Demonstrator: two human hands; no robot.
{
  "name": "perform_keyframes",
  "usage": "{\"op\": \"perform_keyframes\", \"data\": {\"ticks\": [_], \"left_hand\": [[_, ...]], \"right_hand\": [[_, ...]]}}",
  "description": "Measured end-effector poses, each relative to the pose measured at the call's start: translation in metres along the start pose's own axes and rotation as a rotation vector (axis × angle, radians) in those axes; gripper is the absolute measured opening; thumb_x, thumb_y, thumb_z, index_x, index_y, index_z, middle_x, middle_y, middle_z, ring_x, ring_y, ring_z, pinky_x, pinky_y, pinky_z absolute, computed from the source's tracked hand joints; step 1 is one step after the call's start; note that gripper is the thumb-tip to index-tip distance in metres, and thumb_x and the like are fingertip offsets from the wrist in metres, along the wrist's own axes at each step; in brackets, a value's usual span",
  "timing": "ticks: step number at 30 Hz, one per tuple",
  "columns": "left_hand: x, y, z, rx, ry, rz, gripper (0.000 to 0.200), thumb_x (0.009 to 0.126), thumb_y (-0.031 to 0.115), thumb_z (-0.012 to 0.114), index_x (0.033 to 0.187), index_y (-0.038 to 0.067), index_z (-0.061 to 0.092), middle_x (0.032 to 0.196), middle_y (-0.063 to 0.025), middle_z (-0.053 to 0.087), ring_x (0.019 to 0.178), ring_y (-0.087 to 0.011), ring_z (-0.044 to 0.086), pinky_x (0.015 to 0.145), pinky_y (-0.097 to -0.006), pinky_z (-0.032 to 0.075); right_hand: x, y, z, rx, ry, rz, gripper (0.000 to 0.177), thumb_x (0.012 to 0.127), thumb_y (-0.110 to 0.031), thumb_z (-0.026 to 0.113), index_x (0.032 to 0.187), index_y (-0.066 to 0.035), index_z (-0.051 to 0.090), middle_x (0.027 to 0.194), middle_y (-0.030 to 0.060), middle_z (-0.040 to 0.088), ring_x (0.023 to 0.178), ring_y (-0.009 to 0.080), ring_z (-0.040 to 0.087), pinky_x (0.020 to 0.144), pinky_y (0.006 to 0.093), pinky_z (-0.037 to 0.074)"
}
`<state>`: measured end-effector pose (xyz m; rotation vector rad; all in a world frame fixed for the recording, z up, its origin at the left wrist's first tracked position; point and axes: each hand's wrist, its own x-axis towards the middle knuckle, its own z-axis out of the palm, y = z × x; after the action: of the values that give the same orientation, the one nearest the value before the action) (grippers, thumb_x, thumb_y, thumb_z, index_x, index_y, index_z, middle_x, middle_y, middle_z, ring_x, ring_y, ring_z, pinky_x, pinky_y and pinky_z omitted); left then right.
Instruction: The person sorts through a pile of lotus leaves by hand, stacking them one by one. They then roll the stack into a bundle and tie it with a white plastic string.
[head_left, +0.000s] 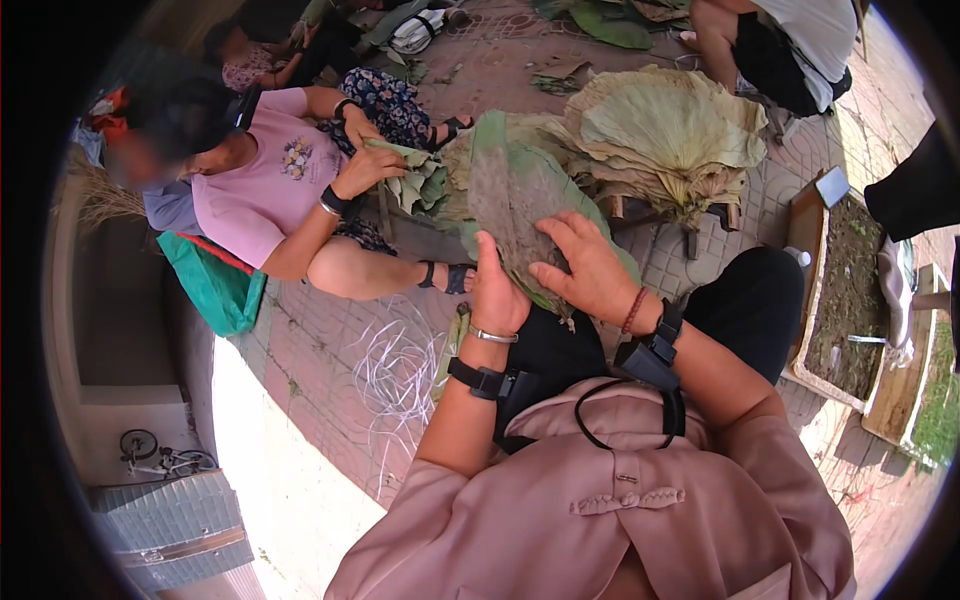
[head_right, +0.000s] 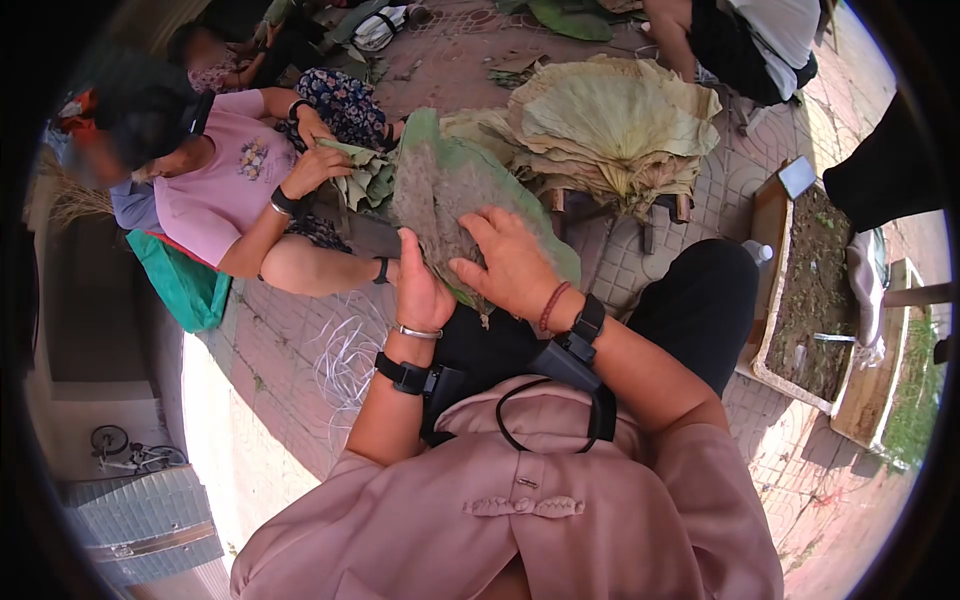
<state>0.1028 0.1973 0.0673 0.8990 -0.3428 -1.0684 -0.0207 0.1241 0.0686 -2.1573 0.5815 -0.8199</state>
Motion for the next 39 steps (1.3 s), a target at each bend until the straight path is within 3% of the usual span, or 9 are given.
{"op": "perform_keyframes", "data": {"ticks": [4, 9, 18, 25, 28, 30, 31, 33, 39], "left_hand": [[-0.002, 0.004, -0.002, -0.086, -0.010, -0.053, 0.049, 0.095, 0.041, 0.037, 0.124, 0.002, 0.044, 0.123, -0.0094, 0.052, 0.113, -0.0233, 0.049, 0.099, -0.0364, 0.037], [0.001, 0.002, -0.012, -0.238, -0.040, -0.068, 0.039, 0.089, 0.021, 0.041, 0.122, 0.000, 0.045, 0.123, -0.0124, 0.052, 0.113, -0.0258, 0.050, 0.099, -0.0386, 0.036], [0.004, -0.008, -0.032, -0.228, -0.068, -0.140, 0.031, 0.088, 0.015, 0.041, 0.114, 0.000, 0.048, 0.116, -0.0118, 0.056, 0.106, -0.0236, 0.054, 0.094, -0.0371, 0.042], [-0.002, -0.014, -0.028, -0.079, -0.125, -0.039, 0.028, 0.089, 0.012, 0.040, 0.112, -0.001, 0.049, 0.111, -0.0102, 0.057, 0.103, -0.0214, 0.056, 0.092, -0.0344, 0.043], [-0.005, -0.008, -0.015, -0.098, -0.019, -0.060, 0.031, 0.089, 0.013, 0.040, 0.115, -0.001, 0.048, 0.112, -0.0106, 0.058, 0.105, -0.0226, 0.055, 0.094, -0.0355, 0.042], [-0.003, -0.005, -0.021, -0.134, -0.068, -0.087, 0.034, 0.089, 0.013, 0.039, 0.119, -0.002, 0.046, 0.115, -0.0117, 0.057, 0.109, -0.0240, 0.053, 0.097, -0.0374, 0.040], [-0.003, -0.004, -0.022, -0.139, -0.071, -0.089, 0.034, 0.089, 0.013, 0.039, 0.119, -0.002, 0.046, 0.115, -0.0117, 0.057, 0.109, -0.0240, 0.053, 0.097, -0.0374, 0.040], [-0.003, 0.000, -0.018, -0.203, -0.081, -0.121, 0.036, 0.089, 0.013, 0.039, 0.120, -0.003, 0.046, 0.117, -0.0125, 0.056, 0.109, -0.0248, 0.053, 0.097, -0.0388, 0.040], [-0.006, 0.002, 0.006, -0.008, -0.011, -0.110, 0.033, 0.089, 0.013, 0.045, 0.119, 0.000, 0.046, 0.112, -0.0094, 0.057, 0.104, -0.0215, 0.056, 0.091, -0.0349, 0.045]], "right_hand": [[-0.002, -0.004, 0.000, 0.007, 0.008, 0.030, 0.050, 0.077, -0.025, 0.065, 0.117, -0.002, 0.048, 0.117, 0.0208, 0.046, 0.111, 0.0385, 0.043, 0.095, 0.0415, 0.036], [-0.003, 0.001, 0.001, 0.015, 0.044, -0.031, 0.054, 0.077, -0.031, 0.064, 0.116, 0.002, 0.048, 0.120, 0.0225, 0.046, 0.108, 0.0392, 0.045, 0.093, 0.0424, 0.037], [0.017, 0.003, -0.012, -0.049, -0.050, -0.067, 0.059, 0.079, -0.044, 0.059, 0.108, 0.006, 0.054, 0.109, 0.0237, 0.053, 0.104, 0.0386, 0.048, 0.089, 0.0421, 0.041], [0.029, -0.008, -0.001, -0.017, -0.079, 0.080, 0.045, 0.078, -0.034, 0.060, 0.099, 0.005, 0.056, 0.100, 0.0221, 0.057, 0.096, 0.0398, 0.053, 0.084, 0.0414, 0.043], [0.028, 0.008, 0.009, 0.135, 0.002, 0.239, 0.035, 0.079, -0.026, 0.059, 0.097, 0.005, 0.056, 0.091, 0.0211, 0.059, 0.085, 0.0383, 0.056, 0.078, 0.0384, 0.045], [0.033, 0.031, 0.009, 0.500, -0.049, 0.429, 0.025, 0.088, -0.011, 0.051, 0.108, 0.003, 0.054, 0.093, 0.0085, 0.064, 0.081, 0.0183, 0.061, 0.074, 0.0281, 0.048], [0.032, 0.036, 0.004, 0.494, -0.048, 0.430, 0.025, 0.088, -0.011, 0.051, 0.108, 0.003, 0.054, 0.093, 0.0085, 0.064, 0.081, 0.0183, 0.061, 0.074, 0.0281, 0.048], [0.035, 0.028, -0.018, 1.043, 0.035, 0.605, 0.023, 0.090, -0.006, 0.045, 0.110, 0.001, 0.054, 0.099, 0.0043, 0.062, 0.086, 0.0106, 0.058, 0.077, 0.0247, 0.048], [0.027, 0.027, -0.018, 1.251, 0.048, 0.635, 0.023, 0.090, -0.008, 0.046, 0.109, 0.000, 0.055, 0.102, 0.0054, 0.062, 0.087, 0.0121, 0.059, 0.079, 0.0260, 0.047]]}}
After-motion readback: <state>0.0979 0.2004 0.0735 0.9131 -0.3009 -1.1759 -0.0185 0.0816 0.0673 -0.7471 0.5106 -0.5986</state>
